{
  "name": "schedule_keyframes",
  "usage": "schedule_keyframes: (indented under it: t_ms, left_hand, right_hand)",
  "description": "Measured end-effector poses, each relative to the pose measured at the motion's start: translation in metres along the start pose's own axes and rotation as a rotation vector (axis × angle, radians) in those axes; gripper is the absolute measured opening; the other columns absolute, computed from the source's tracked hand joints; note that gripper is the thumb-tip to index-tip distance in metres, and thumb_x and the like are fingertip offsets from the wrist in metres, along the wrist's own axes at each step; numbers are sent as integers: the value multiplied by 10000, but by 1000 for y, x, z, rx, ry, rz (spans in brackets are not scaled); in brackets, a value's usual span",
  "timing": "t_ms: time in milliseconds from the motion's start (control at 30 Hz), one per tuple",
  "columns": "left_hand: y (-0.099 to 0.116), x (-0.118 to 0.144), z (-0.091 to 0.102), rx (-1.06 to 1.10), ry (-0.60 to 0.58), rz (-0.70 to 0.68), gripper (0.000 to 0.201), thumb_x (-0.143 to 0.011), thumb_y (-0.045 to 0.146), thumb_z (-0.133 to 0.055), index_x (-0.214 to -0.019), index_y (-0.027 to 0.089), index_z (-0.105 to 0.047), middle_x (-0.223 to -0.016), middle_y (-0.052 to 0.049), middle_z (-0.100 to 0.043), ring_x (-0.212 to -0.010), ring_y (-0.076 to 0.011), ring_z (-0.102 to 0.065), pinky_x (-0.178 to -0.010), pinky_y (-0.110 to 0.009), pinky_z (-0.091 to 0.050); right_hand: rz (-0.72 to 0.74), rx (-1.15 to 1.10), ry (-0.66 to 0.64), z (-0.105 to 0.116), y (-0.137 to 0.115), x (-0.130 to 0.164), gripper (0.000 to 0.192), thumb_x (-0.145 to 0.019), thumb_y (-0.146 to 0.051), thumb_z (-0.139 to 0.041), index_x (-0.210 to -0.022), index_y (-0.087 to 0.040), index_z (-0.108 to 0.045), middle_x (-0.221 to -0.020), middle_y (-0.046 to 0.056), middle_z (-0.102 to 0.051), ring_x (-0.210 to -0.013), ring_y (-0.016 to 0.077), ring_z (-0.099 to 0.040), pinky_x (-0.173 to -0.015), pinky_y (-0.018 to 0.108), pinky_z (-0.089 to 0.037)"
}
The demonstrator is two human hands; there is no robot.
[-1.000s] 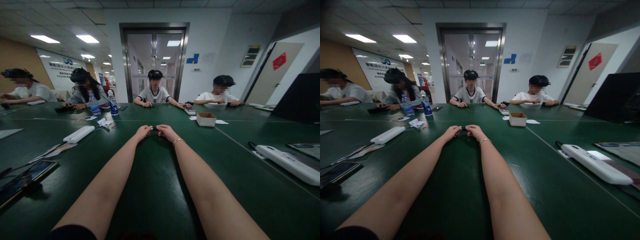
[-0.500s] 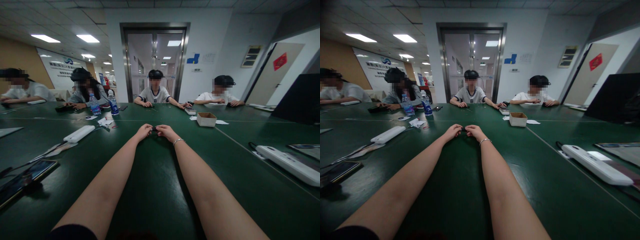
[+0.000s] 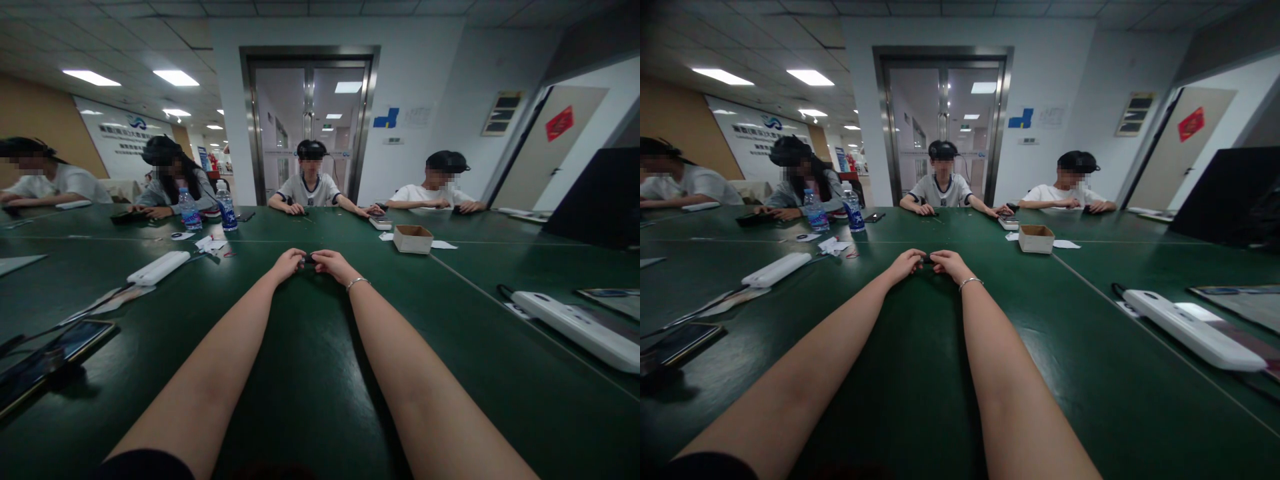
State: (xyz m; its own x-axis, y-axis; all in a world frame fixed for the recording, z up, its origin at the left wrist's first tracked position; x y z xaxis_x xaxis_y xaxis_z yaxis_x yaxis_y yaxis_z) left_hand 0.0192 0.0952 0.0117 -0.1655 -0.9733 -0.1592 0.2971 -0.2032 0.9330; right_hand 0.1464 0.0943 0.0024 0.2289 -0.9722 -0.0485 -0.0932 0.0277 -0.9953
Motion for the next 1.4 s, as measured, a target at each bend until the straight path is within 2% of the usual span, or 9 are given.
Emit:
schedule_keyframes:
  t_ms: [200,300,467,600,733,867,1000,1133,1400]
  left_hand:
    - [-2,-2,0,11,4,-6,309,-843,302,-324,-969,113,-533,-573,-8,-520,-434,-71,-406,-423,-174,-322]
    - [-4,-4,2,2,17,-8,269,-794,247,-427,-1021,127,-506,-609,-1,-544,-450,-70,-422,-425,-171,-323]
    - [-3,-4,-3,12,-38,-16,290,-825,288,-363,-978,114,-537,-558,-1,-523,-419,-68,-400,-418,-175,-315]
    - [-3,-3,0,16,-10,-2,241,-759,240,-468,-957,133,-555,-596,13,-516,-436,-61,-407,-423,-170,-316]
    - [-2,-4,-4,-1,-54,-37,306,-815,311,-369,-935,122,-579,-551,6,-504,-422,-71,-395,-415,-182,-303]
    - [-6,-6,0,-10,-22,-23,276,-772,296,-451,-958,144,-587,-601,5,-530,-451,-71,-415,-429,-180,-314]
    - [-6,-5,-4,3,-68,-19,338,-811,344,-381,-951,120,-592,-577,-12,-538,-451,-77,-413,-437,-184,-320]
    - [-1,-4,-2,-14,-47,-52,294,-744,287,-508,-981,130,-582,-655,-17,-566,-509,-79,-448,-447,-173,-331]
    - [-2,-3,-4,-14,-39,-15,269,-758,253,-468,-973,140,-583,-666,-20,-574,-512,-76,-450,-436,-161,-323]
  right_hand:
    - [-4,-5,-6,0,1,-1,90,-797,-91,-583,-884,-102,-605,-649,29,-616,-440,62,-536,-474,175,-502]
    - [-7,-21,0,0,0,0,80,-806,-83,-568,-877,-100,-602,-647,26,-612,-440,58,-533,-466,167,-495]
    - [-11,-27,-12,-1,0,1,87,-798,-93,-584,-883,-100,-603,-636,24,-610,-440,61,-534,-468,169,-495]
    - [-9,-18,-17,-1,1,-1,89,-798,-102,-587,-884,-100,-611,-618,22,-608,-442,64,-537,-467,166,-494]
    - [-6,-20,-27,-1,2,-2,87,-797,-94,-582,-878,-105,-610,-658,32,-622,-450,62,-543,-478,170,-501]
    - [-5,-28,-22,-1,1,-1,86,-793,-98,-586,-875,-108,-611,-640,24,-613,-451,61,-540,-470,161,-493]
    - [-1,-23,-23,-1,1,-1,103,-783,-93,-596,-883,-108,-617,-652,27,-618,-460,64,-544,-482,168,-500]
    - [3,-17,-23,0,1,-2,111,-796,-84,-574,-896,-107,-617,-651,25,-615,-458,62,-541,-481,169,-500]
    - [6,-13,-18,-1,1,-1,111,-781,-89,-597,-887,-111,-620,-655,24,-619,-459,62,-542,-478,167,-497]
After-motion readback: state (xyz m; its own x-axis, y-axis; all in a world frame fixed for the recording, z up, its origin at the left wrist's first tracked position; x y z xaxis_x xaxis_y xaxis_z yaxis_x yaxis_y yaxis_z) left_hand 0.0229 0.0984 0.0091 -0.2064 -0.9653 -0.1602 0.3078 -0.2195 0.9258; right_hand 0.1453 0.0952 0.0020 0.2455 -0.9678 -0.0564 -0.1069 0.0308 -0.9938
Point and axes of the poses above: each hand's wrist, its own x-axis away from the middle knuckle, its own z-axis out of the back of the hand, y = z × x, the point moved 10 cm from there along -x, towards the middle knuckle
